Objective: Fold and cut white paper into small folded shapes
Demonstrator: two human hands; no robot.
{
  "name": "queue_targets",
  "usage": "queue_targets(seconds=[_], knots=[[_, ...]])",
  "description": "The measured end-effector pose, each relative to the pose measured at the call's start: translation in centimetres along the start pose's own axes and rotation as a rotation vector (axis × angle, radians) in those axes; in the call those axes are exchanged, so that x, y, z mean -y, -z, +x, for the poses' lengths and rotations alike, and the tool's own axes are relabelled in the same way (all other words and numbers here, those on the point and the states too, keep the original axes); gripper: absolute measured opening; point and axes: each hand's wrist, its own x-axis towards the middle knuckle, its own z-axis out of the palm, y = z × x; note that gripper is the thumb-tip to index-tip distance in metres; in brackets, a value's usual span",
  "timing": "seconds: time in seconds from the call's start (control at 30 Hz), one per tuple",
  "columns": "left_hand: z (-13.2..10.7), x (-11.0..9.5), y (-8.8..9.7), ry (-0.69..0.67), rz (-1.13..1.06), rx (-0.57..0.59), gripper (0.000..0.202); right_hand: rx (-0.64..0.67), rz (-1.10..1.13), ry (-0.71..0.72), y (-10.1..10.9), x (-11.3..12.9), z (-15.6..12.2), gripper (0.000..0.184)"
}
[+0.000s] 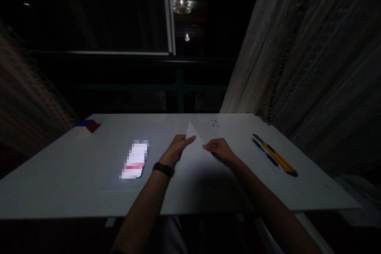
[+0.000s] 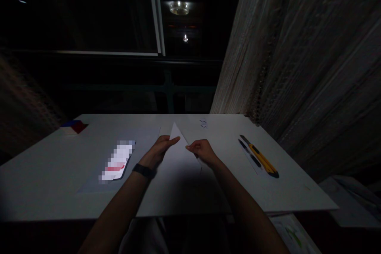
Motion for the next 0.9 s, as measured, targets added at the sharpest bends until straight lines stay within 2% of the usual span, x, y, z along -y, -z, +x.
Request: queue_targets(seconds=[0.13,0.53,0.7,0.9], knots=[[0.02,0.11,-0.3,-0.038,-0.029,-0.01,0.039,-0.014,0.004,0.028,-0.09,-0.19,-0.14,0.041],[0.01,-0.27,-0.33,-0.052,-0.293,0.1,0.031,-0.001,0.027,0.029,0.61,-0.43,-0.16,0.037],[0.13,-0.27,-0.52,-0.027,-0.295,0.032,0.031,0.08,-0.017,-0.004,0.63,-0.17,-0.42,0.036],[0.34,-0.05,-0.46,-0.054,-0.299,-0.045,0.033,0.091,-0.089,-0.004,0.41,0.54,-0.73,0.035]])
